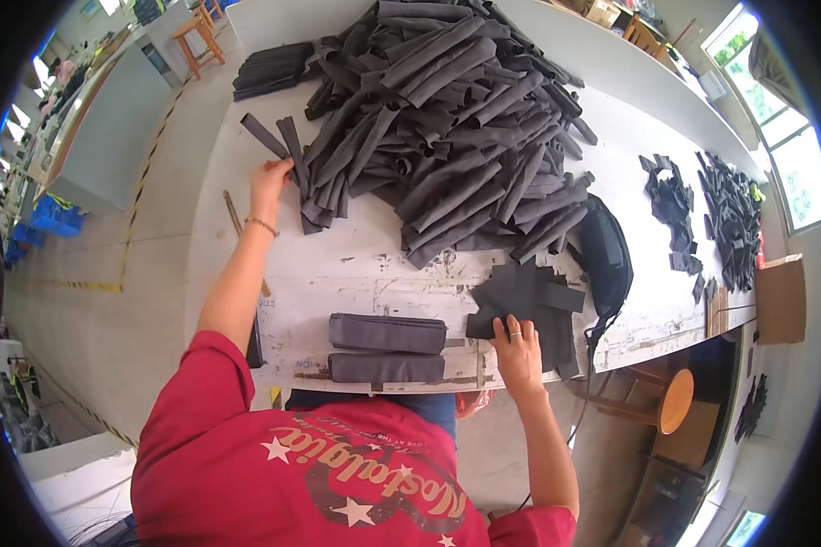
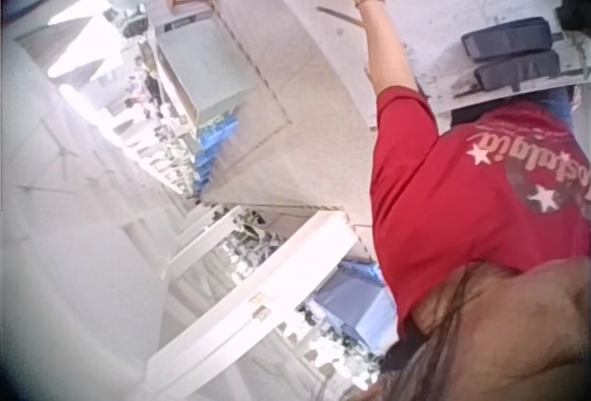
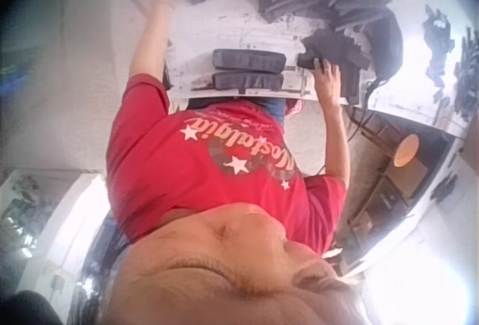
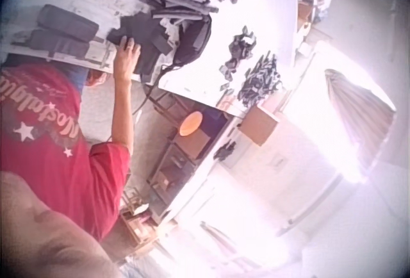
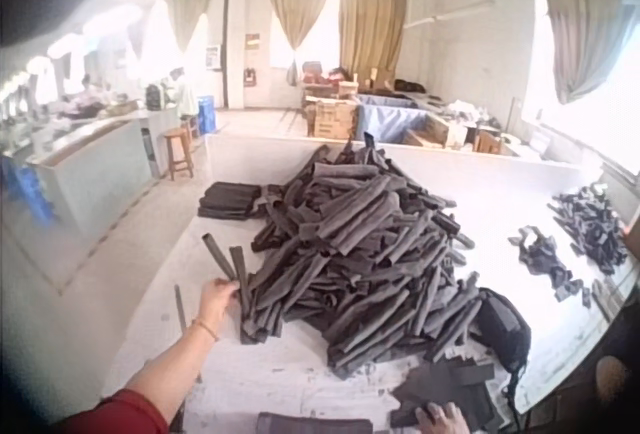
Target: Sorting and inspecting long black foam strips at a workshop table.
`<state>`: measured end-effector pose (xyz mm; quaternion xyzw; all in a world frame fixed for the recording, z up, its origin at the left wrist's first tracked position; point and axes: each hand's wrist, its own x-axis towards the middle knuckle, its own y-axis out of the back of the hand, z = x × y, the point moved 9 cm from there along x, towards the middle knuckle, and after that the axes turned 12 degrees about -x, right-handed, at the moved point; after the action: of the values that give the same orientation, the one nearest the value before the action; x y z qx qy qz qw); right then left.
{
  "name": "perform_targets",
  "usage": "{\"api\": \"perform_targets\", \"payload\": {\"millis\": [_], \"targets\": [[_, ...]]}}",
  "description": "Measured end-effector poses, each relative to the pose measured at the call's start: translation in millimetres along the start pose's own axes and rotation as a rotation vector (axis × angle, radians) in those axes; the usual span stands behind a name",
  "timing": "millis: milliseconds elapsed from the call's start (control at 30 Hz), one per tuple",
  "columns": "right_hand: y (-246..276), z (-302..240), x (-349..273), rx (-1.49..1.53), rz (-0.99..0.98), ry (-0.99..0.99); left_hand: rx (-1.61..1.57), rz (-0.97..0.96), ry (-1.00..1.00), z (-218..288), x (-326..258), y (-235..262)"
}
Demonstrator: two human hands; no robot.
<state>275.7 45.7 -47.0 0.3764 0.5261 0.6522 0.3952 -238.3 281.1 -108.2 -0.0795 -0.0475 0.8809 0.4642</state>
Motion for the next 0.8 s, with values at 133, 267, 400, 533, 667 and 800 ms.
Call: {"api": "perform_targets", "payload": {"millis": [133, 267, 400, 533, 667, 800], "targets": [[20, 4, 1, 0.095, 0.058, -0.020, -0.059, -0.111, -0.191, 50, -104, -20], [16, 15, 2, 0.125, 0.269, -0.104, -0.192, -0.339, -0.163, 88, -179, -55], [53, 38, 16, 0.445, 0.562, -0.345, -0.554, -0.491, 0.131, 90, -237, -102], [47, 28, 28, 0.993, 0.367, -0.619, -0.701, -0.600, 0.478, 53, -264, -126], [91, -34, 27, 0.899, 0.301, -0.277, -0.784, -0.477, 0.618, 18, -269, -130], [108, -49, 23, 0.764, 0.355, -0.152, -0.813, -0.514, 0.696, 9, -277, -139]]}}
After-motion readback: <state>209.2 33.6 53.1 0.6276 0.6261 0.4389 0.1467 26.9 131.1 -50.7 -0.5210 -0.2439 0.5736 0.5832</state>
